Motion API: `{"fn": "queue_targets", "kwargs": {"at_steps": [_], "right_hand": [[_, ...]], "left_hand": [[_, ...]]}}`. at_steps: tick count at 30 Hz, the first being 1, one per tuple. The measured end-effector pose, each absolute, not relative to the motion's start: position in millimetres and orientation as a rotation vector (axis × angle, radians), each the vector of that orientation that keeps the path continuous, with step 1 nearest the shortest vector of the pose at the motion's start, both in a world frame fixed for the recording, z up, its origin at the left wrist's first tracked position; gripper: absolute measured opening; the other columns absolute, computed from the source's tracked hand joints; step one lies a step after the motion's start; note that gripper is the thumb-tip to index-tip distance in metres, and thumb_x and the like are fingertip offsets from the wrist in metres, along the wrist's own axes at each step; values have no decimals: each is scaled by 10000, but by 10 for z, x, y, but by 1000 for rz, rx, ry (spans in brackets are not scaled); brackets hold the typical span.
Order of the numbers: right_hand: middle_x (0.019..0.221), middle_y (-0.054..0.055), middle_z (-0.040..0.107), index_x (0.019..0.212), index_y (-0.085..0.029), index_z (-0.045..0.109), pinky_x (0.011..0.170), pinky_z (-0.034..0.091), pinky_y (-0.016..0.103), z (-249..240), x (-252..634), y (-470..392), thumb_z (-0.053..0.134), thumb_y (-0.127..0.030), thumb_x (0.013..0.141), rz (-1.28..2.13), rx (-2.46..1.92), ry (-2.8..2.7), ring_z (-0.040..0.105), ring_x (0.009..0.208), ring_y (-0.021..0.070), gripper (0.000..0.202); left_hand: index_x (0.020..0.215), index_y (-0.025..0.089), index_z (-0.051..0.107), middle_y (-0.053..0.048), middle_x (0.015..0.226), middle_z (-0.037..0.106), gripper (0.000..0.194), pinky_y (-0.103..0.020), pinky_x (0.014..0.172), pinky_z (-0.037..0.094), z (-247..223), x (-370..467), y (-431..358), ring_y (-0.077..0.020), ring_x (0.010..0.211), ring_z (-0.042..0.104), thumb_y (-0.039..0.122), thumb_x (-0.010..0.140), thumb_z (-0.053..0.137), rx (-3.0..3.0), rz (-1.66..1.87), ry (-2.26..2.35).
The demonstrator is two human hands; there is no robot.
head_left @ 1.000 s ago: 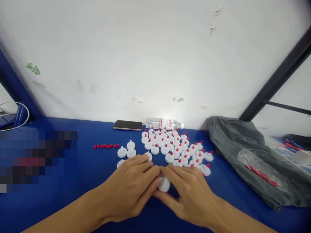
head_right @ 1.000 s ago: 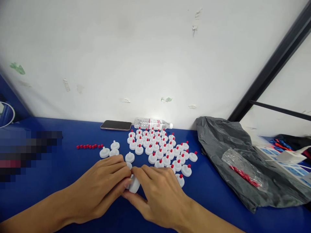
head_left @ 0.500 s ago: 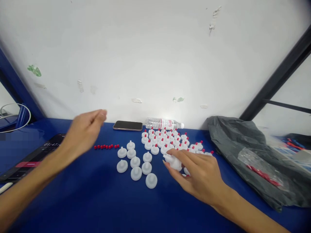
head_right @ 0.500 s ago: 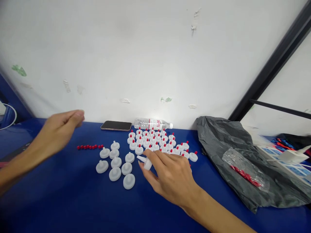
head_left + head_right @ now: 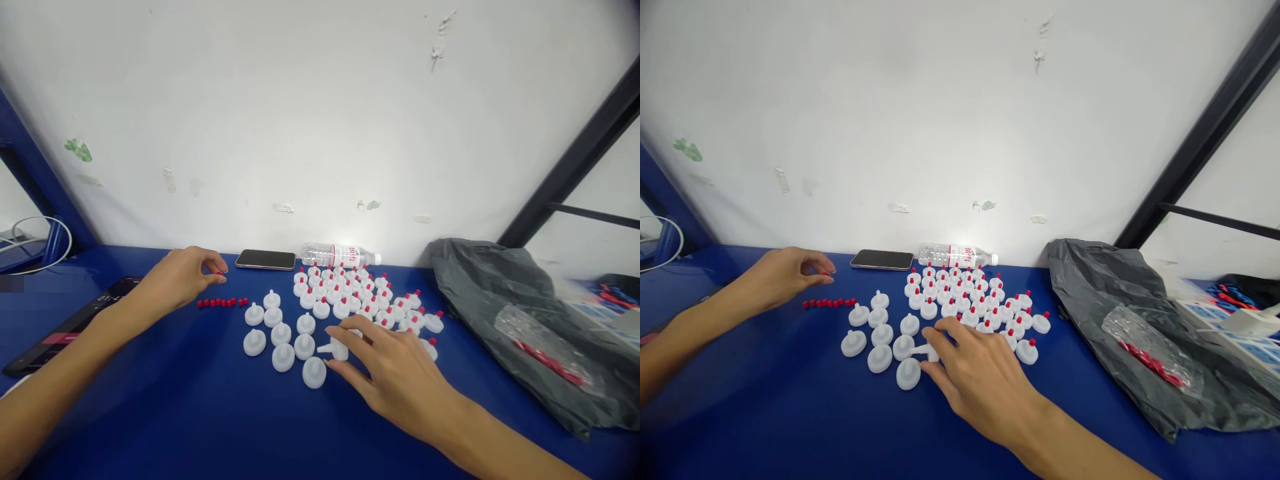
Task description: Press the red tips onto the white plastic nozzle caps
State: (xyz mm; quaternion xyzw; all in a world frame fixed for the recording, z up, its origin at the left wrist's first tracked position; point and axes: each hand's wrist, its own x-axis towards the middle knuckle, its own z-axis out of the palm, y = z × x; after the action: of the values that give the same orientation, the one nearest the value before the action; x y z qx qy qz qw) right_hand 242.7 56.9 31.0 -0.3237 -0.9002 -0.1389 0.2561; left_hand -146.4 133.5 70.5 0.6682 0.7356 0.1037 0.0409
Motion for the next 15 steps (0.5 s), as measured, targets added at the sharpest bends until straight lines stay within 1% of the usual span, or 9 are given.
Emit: {"fn": "queue_targets", "kwargs": {"at_steps": [3,6,8,10,13,15], "right_hand": [[1167,25,800,1316,-249,623,507,405,328,287,2433,592,550,-391,1129,-320,-877,-2468,792,740,211,245],[1064,-15,817,1220,-249,636,552,426,330,286,2429,606,692,-339,1061,-242,-865,-2464,794,768,216,191],[1003,-18,816,1158,-242,642,594,438,331,289,2426,612,773,-316,1006,-234,-862,-2464,786,798,227,214],[917,-19,801,1127,-237,645,605,431,335,291,2425,618,838,-305,953,-252,-866,-2471,763,784,235,269],[783,-27,746,1071,-224,642,610,427,338,291,2422,629,896,-294,897,-265,-884,-2480,721,739,231,316],[759,-25,722,1029,-215,638,647,453,340,286,2418,639,927,-278,862,-254,-904,-2483,699,728,224,339]], "left_hand": [[1190,209,720,-65,1214,743,301,-427,920,627,673,-1397,1336,-229,1047,727,454,1019,688,2064,305,2228],[1164,212,728,-51,1150,754,290,-404,886,631,613,-1353,1337,-218,993,734,460,1020,685,2065,302,2197],[1173,206,726,-51,1152,755,279,-402,880,634,571,-1340,1342,-215,989,737,437,1021,689,2058,311,2165],[1185,198,723,-58,1179,753,269,-408,886,638,540,-1333,1351,-217,1009,737,411,1023,692,2053,328,2122],[1188,193,723,-64,1212,749,262,-414,899,641,515,-1316,1363,-223,1038,735,394,1022,694,2062,346,2060],[1193,192,721,-66,1216,748,264,-422,908,638,504,-1299,1368,-226,1045,735,391,1021,696,2079,351,2034]]}}
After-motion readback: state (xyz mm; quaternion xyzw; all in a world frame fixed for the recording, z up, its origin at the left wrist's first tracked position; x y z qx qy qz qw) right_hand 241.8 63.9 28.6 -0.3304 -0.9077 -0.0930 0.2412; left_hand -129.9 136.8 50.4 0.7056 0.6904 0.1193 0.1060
